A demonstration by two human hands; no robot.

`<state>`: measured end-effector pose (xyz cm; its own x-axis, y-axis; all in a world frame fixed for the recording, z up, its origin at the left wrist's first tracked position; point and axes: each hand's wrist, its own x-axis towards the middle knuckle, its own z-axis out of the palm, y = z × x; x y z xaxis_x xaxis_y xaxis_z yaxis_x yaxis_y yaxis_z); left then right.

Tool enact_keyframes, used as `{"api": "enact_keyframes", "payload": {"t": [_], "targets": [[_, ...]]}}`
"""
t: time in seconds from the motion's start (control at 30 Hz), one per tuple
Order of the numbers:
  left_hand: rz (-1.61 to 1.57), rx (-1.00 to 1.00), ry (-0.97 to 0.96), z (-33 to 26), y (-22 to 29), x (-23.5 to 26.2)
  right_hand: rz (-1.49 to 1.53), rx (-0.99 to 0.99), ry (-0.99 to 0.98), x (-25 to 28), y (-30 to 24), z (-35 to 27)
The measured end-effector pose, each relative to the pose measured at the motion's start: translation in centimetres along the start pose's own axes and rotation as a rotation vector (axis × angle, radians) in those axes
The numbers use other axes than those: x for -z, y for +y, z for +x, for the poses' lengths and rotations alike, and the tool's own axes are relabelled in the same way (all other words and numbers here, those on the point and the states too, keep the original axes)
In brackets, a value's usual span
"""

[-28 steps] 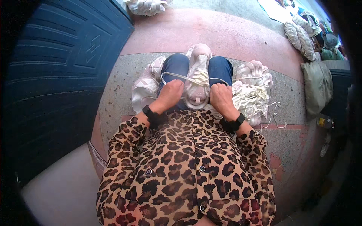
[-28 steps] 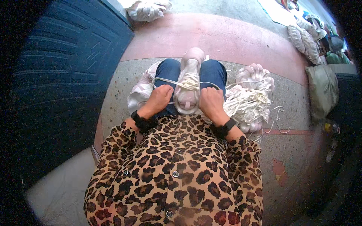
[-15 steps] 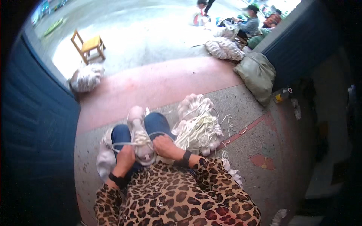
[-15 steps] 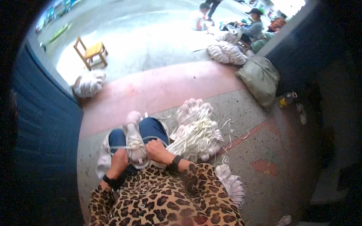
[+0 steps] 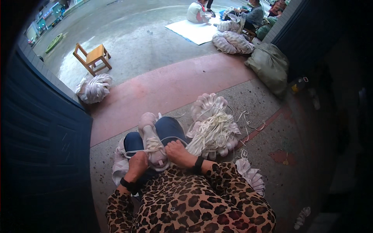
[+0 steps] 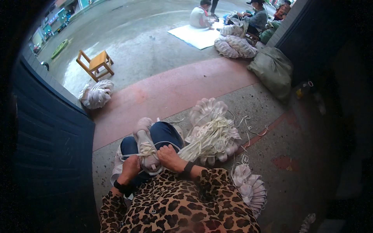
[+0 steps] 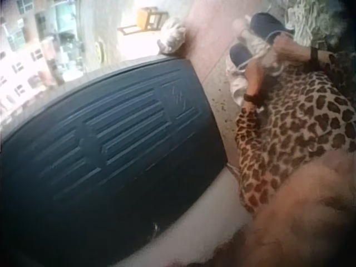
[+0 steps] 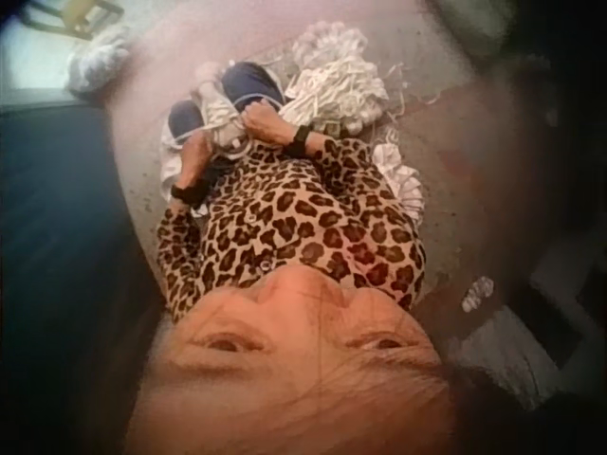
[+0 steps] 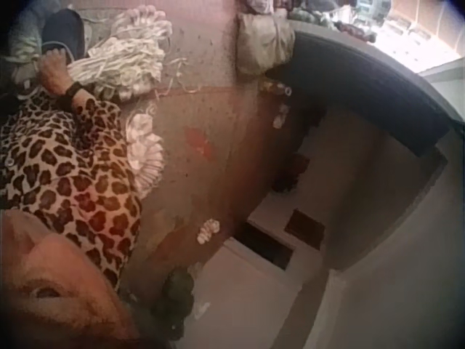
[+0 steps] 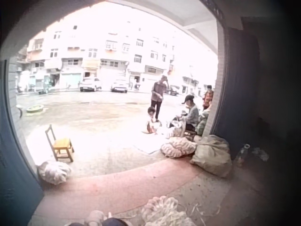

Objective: The person is lacing several pairs of shoes, pulling long white laces through the eyelets of pink/white athletic shoes.

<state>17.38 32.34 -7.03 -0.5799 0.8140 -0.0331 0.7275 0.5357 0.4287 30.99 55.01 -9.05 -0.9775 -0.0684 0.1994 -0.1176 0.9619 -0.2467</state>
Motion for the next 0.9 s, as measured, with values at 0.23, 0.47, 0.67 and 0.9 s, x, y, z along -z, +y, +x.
{"api": "enact_keyframes", "payload": {"t": [0.23, 0.47, 0.67, 0.9], "targets": [[-0.246, 0.204, -0.05, 0.0, -1.4, 0.4, 0.029, 0.06, 0.049, -0.8, 0.9, 0.3], [-0.467, 0.363, 0.108, 0.2, 1.2, 4.4, 0.249, -0.085, 0.083, 1.6, 2.5, 0.7], [-0.312, 0.204, 0.172, -0.6, 1.3, 1.7, 0.198, -0.066, 0.056, 1.9, 1.8, 1.1], [-0.277, 0.227, 0.1, 0.1, 1.0, 1.8, 0.158, 0.01, 0.011, 2.2, 2.1, 2.0]]}}
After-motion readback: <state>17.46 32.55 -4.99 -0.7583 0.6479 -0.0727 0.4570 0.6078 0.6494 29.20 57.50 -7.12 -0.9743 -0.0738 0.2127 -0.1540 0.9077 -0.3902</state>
